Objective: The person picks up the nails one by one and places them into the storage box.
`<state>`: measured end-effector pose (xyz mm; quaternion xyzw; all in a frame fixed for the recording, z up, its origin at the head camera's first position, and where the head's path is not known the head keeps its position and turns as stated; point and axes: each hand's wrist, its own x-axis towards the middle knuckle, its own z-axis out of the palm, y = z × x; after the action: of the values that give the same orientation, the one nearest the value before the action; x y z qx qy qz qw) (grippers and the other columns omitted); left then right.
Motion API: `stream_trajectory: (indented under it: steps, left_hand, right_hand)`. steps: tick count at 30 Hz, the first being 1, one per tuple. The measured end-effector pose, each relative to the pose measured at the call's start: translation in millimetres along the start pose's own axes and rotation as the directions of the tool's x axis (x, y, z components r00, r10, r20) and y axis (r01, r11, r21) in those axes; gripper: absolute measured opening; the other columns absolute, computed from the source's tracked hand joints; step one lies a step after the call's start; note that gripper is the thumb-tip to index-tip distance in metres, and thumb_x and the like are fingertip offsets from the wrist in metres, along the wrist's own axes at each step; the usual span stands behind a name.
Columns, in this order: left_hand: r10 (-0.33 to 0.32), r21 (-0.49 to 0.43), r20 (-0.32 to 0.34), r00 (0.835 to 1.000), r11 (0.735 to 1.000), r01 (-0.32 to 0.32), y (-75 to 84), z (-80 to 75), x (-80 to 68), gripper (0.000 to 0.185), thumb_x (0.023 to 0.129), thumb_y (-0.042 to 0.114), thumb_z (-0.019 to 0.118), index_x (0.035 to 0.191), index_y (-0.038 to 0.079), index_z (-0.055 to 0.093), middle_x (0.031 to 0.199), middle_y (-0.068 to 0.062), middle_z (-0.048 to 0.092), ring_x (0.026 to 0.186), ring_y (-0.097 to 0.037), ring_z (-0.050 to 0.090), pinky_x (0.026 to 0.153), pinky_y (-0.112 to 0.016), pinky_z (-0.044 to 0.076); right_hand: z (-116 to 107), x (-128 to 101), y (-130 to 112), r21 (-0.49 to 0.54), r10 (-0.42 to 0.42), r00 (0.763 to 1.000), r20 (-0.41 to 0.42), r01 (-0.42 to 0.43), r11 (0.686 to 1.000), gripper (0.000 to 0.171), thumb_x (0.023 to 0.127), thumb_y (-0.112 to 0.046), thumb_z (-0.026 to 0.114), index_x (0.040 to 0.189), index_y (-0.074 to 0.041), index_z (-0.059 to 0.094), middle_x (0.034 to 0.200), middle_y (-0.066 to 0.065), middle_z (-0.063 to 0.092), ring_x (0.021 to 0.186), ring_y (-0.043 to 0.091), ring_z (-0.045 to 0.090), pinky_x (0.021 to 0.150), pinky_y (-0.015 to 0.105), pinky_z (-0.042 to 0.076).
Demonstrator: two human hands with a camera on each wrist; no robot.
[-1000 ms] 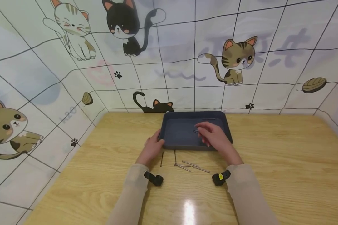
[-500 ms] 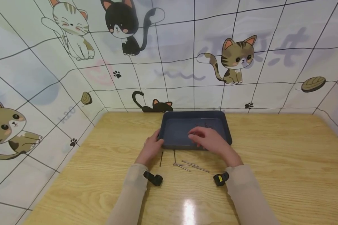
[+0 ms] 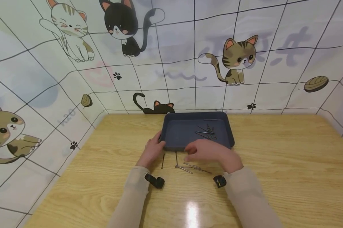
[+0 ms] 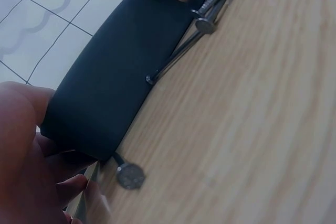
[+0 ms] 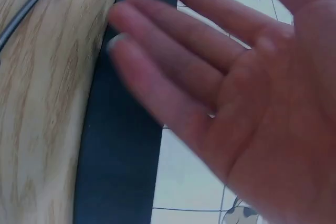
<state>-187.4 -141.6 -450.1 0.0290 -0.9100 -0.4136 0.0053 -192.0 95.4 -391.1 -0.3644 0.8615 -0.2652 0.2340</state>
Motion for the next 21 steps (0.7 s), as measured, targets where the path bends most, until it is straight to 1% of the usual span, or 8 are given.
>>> stream_trajectory:
  steps: [3,7,9,12,14,16,19,21]
  left_hand:
    - [-0.001,-0.001,-0.002,1.000,1.000,0.001,-0.2,-0.1,-0.2,0.054,0.088,0.019,0.040,0.140,0.013,0.030,0.140,-0.003,0.034,0.128,-0.019,0.030,0.105,-0.043,0.003]
    - [0.001,-0.003,-0.003,1.000,1.000,-0.001,-0.3,-0.1,0.2,0.054,0.088,0.019,0.040,0.141,0.013,0.030,0.140,-0.003,0.034,0.128,-0.019,0.029,0.105,-0.043,0.002]
    - [0.003,-0.005,-0.004,1.000,1.000,-0.003,-0.8,0.2,0.3,0.054,0.088,0.019,0.040,0.141,0.013,0.030,0.140,-0.003,0.034,0.128,-0.019,0.029,0.105,-0.043,0.002]
    - [0.003,-0.008,-0.004,1.000,1.000,-0.003,-1.8,0.7,0.6,0.054,0.088,0.020,0.040,0.141,0.014,0.030,0.140,-0.002,0.034,0.128,-0.018,0.029,0.105,-0.043,0.002]
    - [0.003,-0.008,-0.005,1.000,1.000,-0.003,-2.2,0.6,0.6,0.054,0.088,0.020,0.040,0.141,0.014,0.030,0.140,-0.002,0.034,0.128,-0.018,0.029,0.105,-0.042,0.001]
    - [0.002,-0.011,-0.003,1.000,1.000,-0.002,-2.5,0.7,0.6,0.054,0.088,0.020,0.040,0.141,0.015,0.030,0.140,-0.001,0.034,0.128,-0.017,0.030,0.105,-0.042,0.001]
    - [0.003,-0.017,-0.002,1.000,1.000,-0.003,-2.7,0.7,0.8,0.054,0.087,0.020,0.040,0.140,0.015,0.030,0.140,-0.001,0.035,0.128,-0.017,0.030,0.105,-0.042,0.001]
    - [0.006,-0.017,-0.004,1.000,1.000,-0.006,-2.8,0.6,0.9,0.054,0.088,0.020,0.040,0.140,0.014,0.030,0.140,-0.001,0.035,0.128,-0.017,0.030,0.105,-0.042,0.001]
  right_hand:
    - [2.5,0.7,-5.4,-0.018,0.030,0.999,0.041,-0.029,0.999,0.051,0.081,-0.038,0.061,0.123,-0.010,0.054,0.113,0.002,0.057,0.100,0.017,0.055,0.083,0.038,0.044]
    - [4.8,0.5,-13.3,-0.044,0.077,0.995,0.056,-0.075,0.996,0.049,0.079,-0.029,0.066,0.122,-0.009,0.054,0.110,0.001,0.057,0.097,0.018,0.053,0.081,0.037,0.043]
    - [7.1,0.3,-17.7,-0.062,0.092,0.995,0.049,-0.089,0.994,0.045,0.079,-0.024,0.066,0.120,-0.009,0.055,0.102,-0.003,0.057,0.089,0.015,0.052,0.076,0.035,0.042]
    - [11.9,1.7,-25.1,-0.109,0.113,0.993,0.043,-0.108,0.988,0.036,0.078,-0.016,0.066,0.114,-0.010,0.058,0.079,-0.004,0.051,0.069,0.012,0.044,0.063,0.032,0.036]
    - [16.1,3.4,-30.4,-0.149,0.115,0.992,0.043,-0.107,0.983,0.033,0.077,-0.013,0.067,0.109,-0.012,0.060,0.072,-0.004,0.047,0.063,0.012,0.040,0.060,0.031,0.034]
    - [20.9,5.6,-34.4,-0.202,0.110,0.993,0.040,-0.100,0.974,0.030,0.076,-0.013,0.068,0.105,-0.012,0.062,0.070,-0.004,0.047,0.061,0.011,0.041,0.059,0.031,0.036]
    - [26.6,7.6,-38.9,-0.272,0.088,0.995,0.036,-0.075,0.959,0.031,0.074,-0.012,0.070,0.104,-0.012,0.062,0.078,-0.003,0.052,0.067,0.012,0.047,0.061,0.032,0.041]
    - [29.5,8.9,-39.8,-0.303,0.090,0.996,0.027,-0.078,0.950,0.030,0.074,-0.008,0.070,0.102,-0.013,0.062,0.081,-0.003,0.053,0.069,0.012,0.049,0.061,0.032,0.042]
